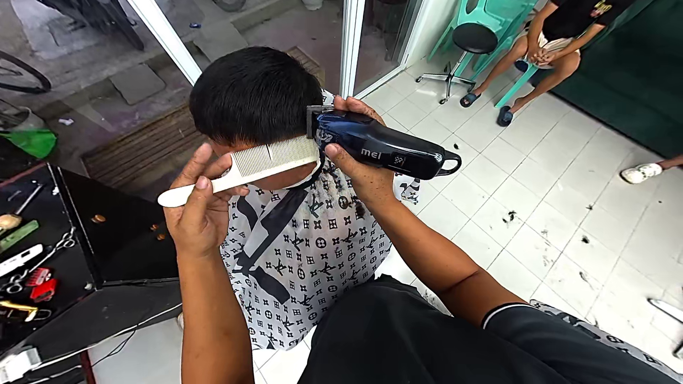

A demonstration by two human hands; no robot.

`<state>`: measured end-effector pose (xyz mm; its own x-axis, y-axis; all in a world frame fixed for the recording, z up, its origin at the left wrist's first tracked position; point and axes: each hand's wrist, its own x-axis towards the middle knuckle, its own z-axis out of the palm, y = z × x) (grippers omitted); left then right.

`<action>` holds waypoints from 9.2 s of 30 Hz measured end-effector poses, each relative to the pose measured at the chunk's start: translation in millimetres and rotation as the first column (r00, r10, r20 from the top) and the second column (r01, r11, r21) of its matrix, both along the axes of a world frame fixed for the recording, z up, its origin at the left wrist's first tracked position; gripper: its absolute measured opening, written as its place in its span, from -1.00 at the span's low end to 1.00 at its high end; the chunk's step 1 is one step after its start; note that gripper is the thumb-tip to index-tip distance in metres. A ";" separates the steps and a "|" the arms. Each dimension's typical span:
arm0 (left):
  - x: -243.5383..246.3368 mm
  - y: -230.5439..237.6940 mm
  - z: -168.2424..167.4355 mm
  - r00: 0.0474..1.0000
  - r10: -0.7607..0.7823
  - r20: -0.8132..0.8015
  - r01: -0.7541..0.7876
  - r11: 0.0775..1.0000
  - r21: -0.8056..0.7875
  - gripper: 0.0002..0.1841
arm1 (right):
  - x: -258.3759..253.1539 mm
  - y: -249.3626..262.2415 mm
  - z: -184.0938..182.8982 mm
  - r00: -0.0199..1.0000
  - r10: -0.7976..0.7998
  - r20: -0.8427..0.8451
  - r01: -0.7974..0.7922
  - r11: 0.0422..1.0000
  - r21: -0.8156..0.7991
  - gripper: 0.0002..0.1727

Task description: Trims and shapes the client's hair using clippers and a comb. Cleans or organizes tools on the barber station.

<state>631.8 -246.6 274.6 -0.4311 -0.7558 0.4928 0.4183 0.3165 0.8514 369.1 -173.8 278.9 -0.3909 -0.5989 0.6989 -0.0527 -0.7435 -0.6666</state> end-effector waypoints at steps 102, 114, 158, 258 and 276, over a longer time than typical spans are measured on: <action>24.3 -31.4 -43.9 0.976 -0.177 -0.127 0.187 0.980 0.067 -0.58 | 17.0 6.5 3.2 0.985 0.023 -0.172 -0.028 0.999 -0.026 -0.22; 4.6 -44.7 -22.3 0.948 -0.191 -0.256 0.183 0.982 -0.055 -0.51 | 29.2 7.5 13.8 0.985 -0.089 -0.148 0.089 0.996 -0.009 -0.24; -3.3 -20.6 -9.7 0.979 -0.123 -0.161 0.086 0.972 -0.219 -0.55 | 21.7 3.8 -4.5 0.994 -0.086 -0.074 0.084 0.996 -0.021 -0.25; 27.1 22.2 -42.5 0.998 -0.002 -0.065 0.019 0.963 0.269 -0.61 | -6.4 6.1 -16.0 0.990 0.140 -0.023 -0.141 0.989 -0.051 -0.23; 15.6 -7.2 -21.3 0.986 -0.109 -0.125 0.123 0.986 0.109 -0.60 | 19.5 0.5 2.6 0.978 0.090 -0.187 -0.095 0.995 -0.017 -0.21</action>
<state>647.5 -253.8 253.3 -0.4632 -0.7593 0.4571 0.5462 0.1616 0.8219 388.5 -173.3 281.5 -0.1963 -0.6074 0.7698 -0.1038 -0.7678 -0.6323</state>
